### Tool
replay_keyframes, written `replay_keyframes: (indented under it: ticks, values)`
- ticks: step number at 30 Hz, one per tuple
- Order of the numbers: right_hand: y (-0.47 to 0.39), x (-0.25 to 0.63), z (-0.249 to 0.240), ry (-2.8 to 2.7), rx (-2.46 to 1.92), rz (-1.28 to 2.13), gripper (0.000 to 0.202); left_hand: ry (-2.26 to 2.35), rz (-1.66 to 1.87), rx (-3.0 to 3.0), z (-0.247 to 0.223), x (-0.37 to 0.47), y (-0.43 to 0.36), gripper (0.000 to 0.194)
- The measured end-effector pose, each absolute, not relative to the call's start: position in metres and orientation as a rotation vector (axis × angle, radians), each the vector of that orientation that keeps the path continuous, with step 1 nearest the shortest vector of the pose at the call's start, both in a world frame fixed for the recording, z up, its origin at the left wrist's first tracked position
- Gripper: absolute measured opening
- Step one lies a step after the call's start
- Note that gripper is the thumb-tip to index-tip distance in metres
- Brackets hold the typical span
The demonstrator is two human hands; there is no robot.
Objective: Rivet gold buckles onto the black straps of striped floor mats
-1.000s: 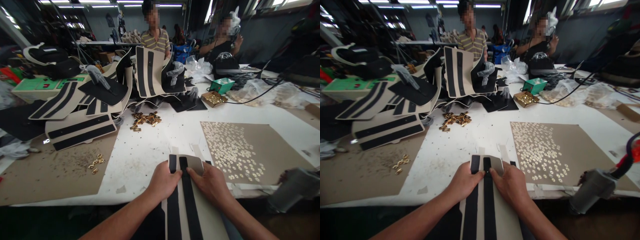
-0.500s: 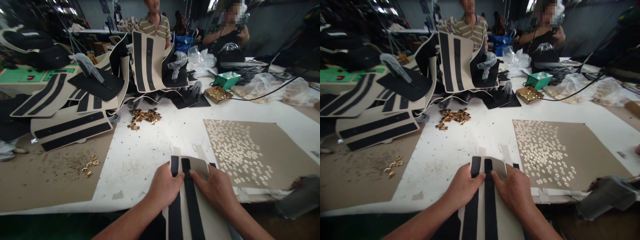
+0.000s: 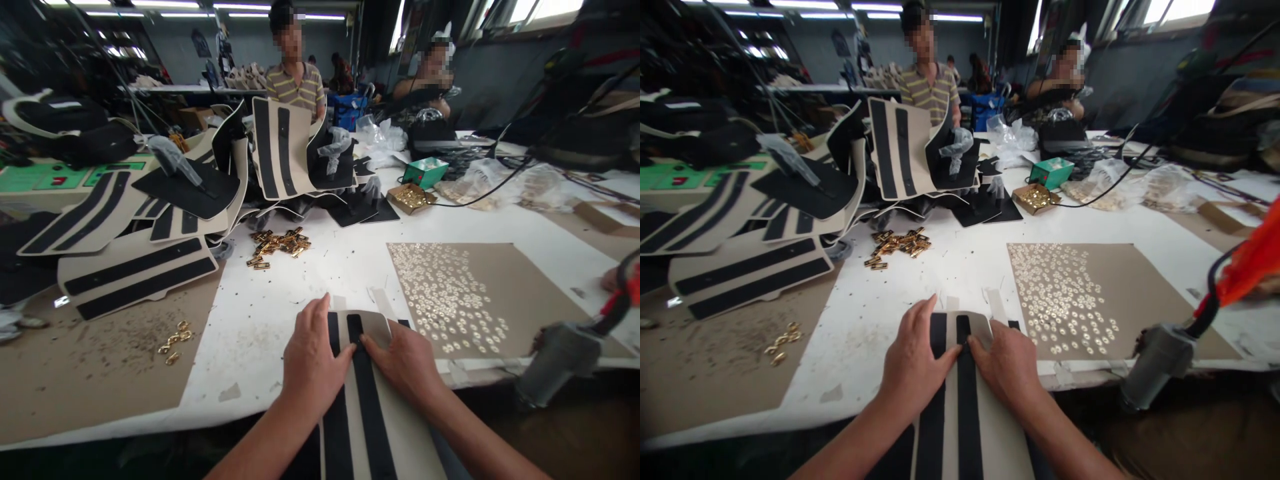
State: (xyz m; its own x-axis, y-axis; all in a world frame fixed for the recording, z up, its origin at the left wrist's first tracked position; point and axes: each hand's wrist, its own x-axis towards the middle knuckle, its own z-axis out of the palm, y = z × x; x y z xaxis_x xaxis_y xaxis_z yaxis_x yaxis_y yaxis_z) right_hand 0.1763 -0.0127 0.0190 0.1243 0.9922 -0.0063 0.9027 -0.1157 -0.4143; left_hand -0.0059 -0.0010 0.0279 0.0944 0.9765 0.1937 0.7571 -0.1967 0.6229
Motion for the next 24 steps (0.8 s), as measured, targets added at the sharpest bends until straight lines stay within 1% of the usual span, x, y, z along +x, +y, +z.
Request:
replay_keyframes:
  ticks: [1, 4, 5, 6, 9, 11, 13, 16, 19, 24]
  values:
    - [-0.012, 0.176, 0.019, -1.85, -2.096, 0.403, 0.035, 1.653, 0.852, 2.149, 0.027, -0.005, -0.002, 0.08]
    - [-0.011, 0.173, 0.023, -1.834, -2.082, 0.441, 0.031, 1.417, 0.829, 2.356, 0.022, -0.003, -0.006, 0.037]
    - [-0.011, 0.172, 0.026, -1.822, -2.072, 0.467, 0.029, 1.378, 0.829, 2.352, 0.019, -0.002, -0.006, 0.027]
    - [-0.011, 0.171, 0.029, -1.812, -2.059, 0.489, 0.028, 1.368, 0.846, 2.327, 0.016, -0.001, -0.007, 0.022]
    - [-0.015, 0.174, 0.037, -1.8, -1.945, 0.51, 0.025, 1.382, 0.929, 2.26, 0.006, -0.001, -0.005, 0.022]
    - [-0.024, 0.187, 0.038, -1.747, -1.79, 0.493, 0.029, 1.374, 0.966, 2.247, 0.001, -0.002, -0.004, 0.022]
    - [-0.038, 0.208, 0.033, -1.645, -1.682, 0.45, 0.028, 1.367, 0.994, 2.236, -0.001, -0.003, -0.002, 0.02]
    - [-0.062, 0.251, 0.017, -1.548, -1.744, 0.341, 0.026, 1.352, 1.007, 2.232, -0.002, -0.004, -0.003, 0.018]
    - [-0.078, 0.286, 0.002, -1.572, -1.848, 0.263, 0.03, 1.336, 1.009, 2.229, -0.002, -0.004, -0.004, 0.018]
    - [-0.079, 0.297, -0.003, -1.684, -1.934, 0.251, 0.031, 1.346, 1.007, 2.215, -0.001, -0.004, -0.006, 0.019]
